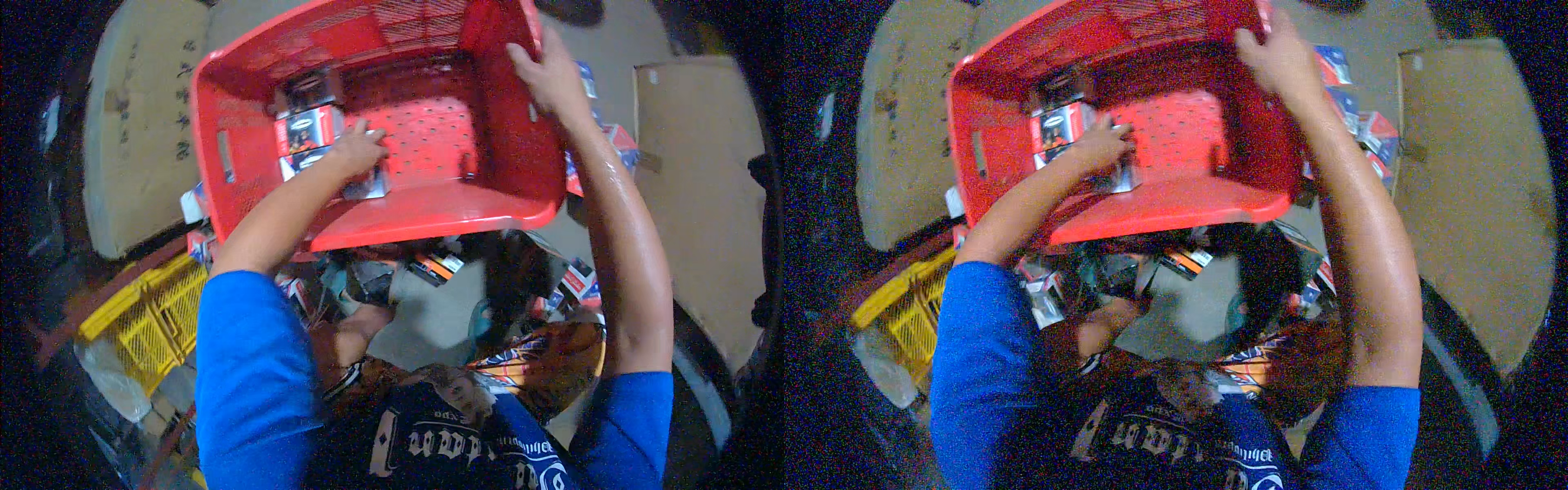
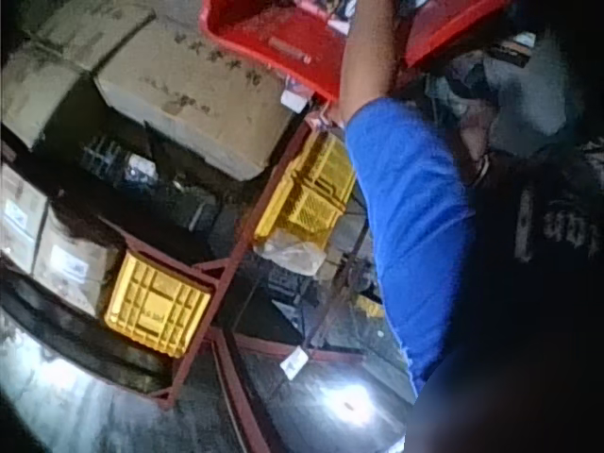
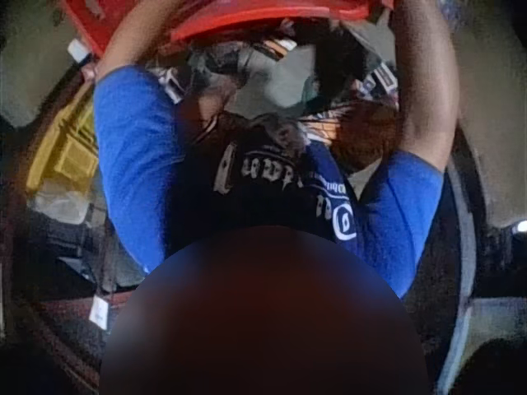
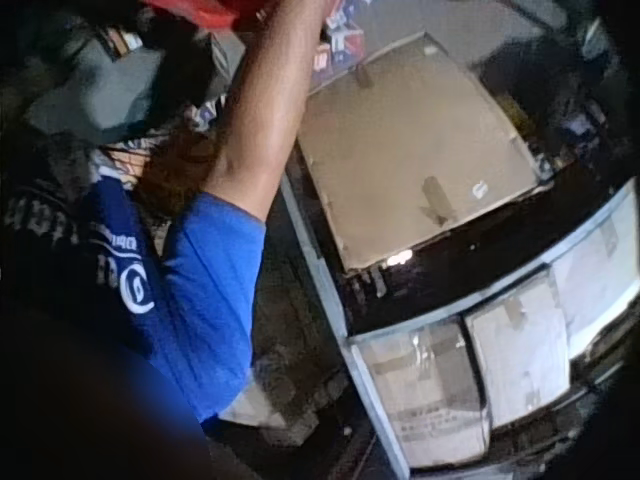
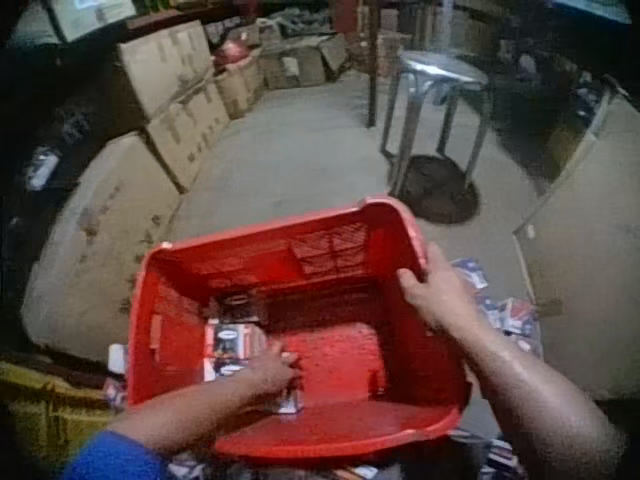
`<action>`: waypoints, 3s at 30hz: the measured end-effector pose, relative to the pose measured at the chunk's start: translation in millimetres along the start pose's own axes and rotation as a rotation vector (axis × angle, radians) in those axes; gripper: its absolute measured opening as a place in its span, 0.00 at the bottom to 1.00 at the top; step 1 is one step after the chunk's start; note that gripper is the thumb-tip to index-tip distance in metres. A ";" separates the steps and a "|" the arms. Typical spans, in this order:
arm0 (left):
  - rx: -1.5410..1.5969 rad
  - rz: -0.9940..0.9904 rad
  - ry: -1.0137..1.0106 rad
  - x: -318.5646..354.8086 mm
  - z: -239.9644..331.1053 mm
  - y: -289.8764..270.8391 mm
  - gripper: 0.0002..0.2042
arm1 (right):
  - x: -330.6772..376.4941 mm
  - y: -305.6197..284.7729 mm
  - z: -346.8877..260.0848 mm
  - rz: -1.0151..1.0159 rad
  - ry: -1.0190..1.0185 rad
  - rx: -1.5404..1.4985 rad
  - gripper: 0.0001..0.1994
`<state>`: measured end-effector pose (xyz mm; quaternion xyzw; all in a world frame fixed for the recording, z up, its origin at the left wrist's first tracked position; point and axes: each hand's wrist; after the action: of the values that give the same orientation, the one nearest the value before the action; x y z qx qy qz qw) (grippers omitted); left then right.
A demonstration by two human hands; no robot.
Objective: The person sits on the floor and repeatedly picks up small product boxes from a pile, then places them into a red plastic basket. The person continues this process, filling the basket with boxes from the surrounding floor area.
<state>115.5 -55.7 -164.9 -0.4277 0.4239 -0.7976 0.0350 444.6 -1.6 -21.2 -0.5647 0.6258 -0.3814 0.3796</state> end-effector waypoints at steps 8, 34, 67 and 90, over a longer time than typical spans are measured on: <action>0.292 0.023 -0.242 0.4 -6.0 -15.1 0.37 | 0.0 -9.0 -7.2 -0.216 0.311 -0.008 0.29; 0.887 1.073 -0.748 236.2 -76.1 -8.3 0.22 | 140.0 34.1 191.6 -0.130 0.270 0.268 0.40; 0.984 0.932 -0.867 244.5 -59.2 -25.9 0.20 | -84.7 245.6 -27.2 -0.492 0.153 0.319 0.23; 0.927 0.976 -0.752 240.0 -84.1 -4.1 0.21 | -118.2 -76.8 24.4 -0.159 -0.335 -0.063 0.19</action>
<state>-94.7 -99.2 -28.4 -0.3761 0.1469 -0.5887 0.7003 507.5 109.5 43.5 -0.6796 0.5188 -0.2911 0.4292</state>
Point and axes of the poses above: each hand's wrist, its own x-axis away from the middle knuckle, its own y-axis out of the palm, z = x × y, and after that the axes turned 10 degrees about x, right-handed
